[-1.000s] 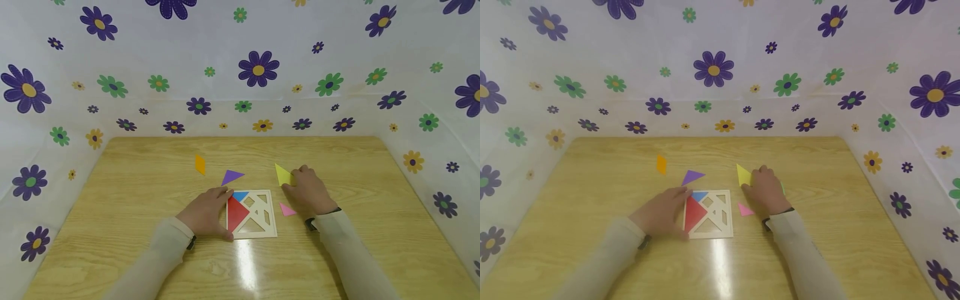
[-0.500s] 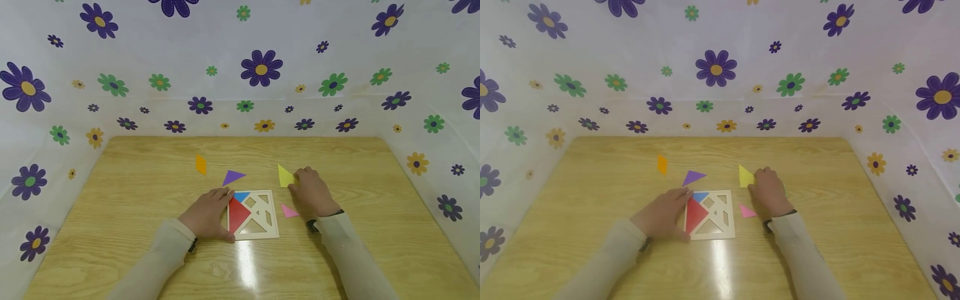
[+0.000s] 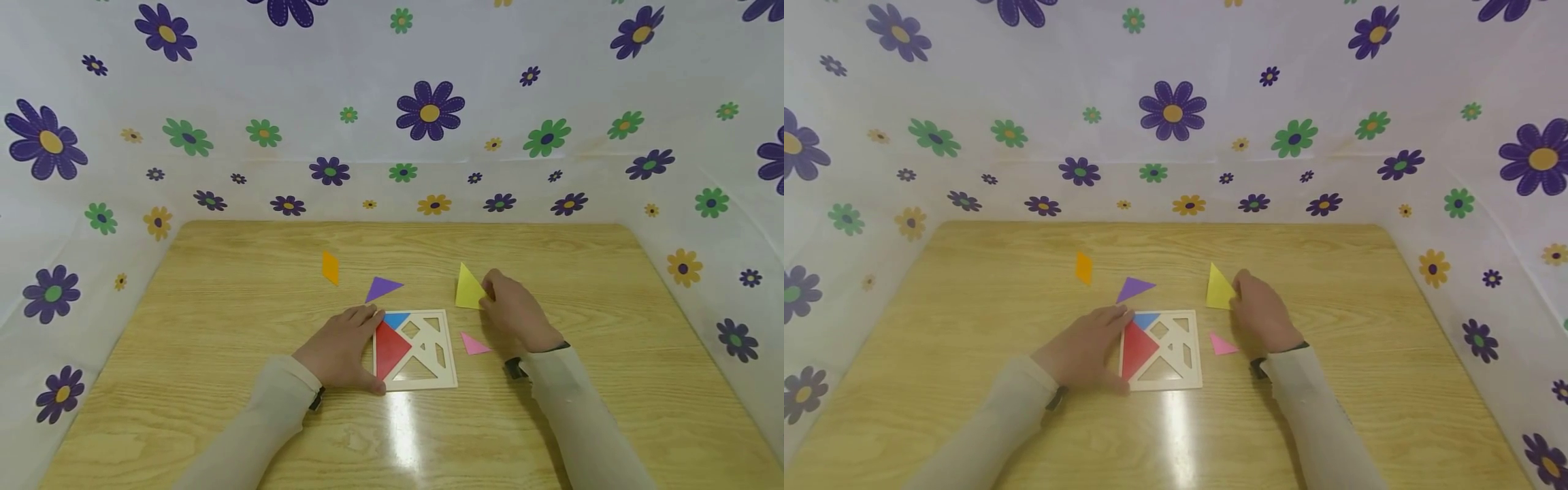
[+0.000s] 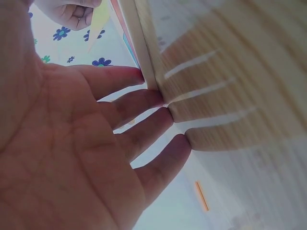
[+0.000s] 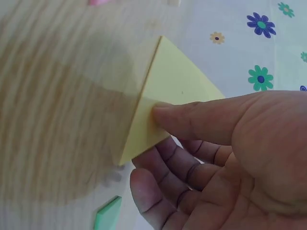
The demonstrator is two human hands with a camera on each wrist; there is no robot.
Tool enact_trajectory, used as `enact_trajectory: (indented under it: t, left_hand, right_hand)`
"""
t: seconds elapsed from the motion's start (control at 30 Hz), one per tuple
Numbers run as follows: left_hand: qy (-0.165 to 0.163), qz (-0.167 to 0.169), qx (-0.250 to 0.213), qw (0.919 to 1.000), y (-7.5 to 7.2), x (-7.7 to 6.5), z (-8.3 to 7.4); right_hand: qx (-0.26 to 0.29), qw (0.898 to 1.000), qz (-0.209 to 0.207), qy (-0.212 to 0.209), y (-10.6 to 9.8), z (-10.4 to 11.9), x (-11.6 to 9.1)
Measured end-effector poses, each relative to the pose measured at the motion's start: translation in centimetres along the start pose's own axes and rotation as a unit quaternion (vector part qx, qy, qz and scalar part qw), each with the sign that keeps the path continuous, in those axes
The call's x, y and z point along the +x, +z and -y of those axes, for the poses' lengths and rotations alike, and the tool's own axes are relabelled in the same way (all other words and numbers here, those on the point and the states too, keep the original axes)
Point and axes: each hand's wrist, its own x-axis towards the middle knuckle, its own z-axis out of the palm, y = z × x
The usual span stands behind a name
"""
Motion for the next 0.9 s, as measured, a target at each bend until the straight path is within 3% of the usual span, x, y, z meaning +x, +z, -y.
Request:
enact_trajectory:
  t: [0.63, 0.77, 0.9]
  left_hand:
    - [-0.007, 0.009, 0.004, 0.9999, -0.1, 0.2, 0.3]
    - [-0.008, 0.011, 0.009, 0.9999, -0.1, 0.3, 0.4]
    - [-0.004, 0.006, 0.012, 0.9999, 0.0, 0.3, 0.4]
  right_hand:
    - [0.001, 0.997, -0.052, -0.061, -1.0, 1.3, -0.4]
    - [0.014, 0.996, -0.046, -0.069, -1.2, 2.1, -0.7]
    - [0.041, 0.996, -0.015, -0.081, -1.2, 3.0, -1.3]
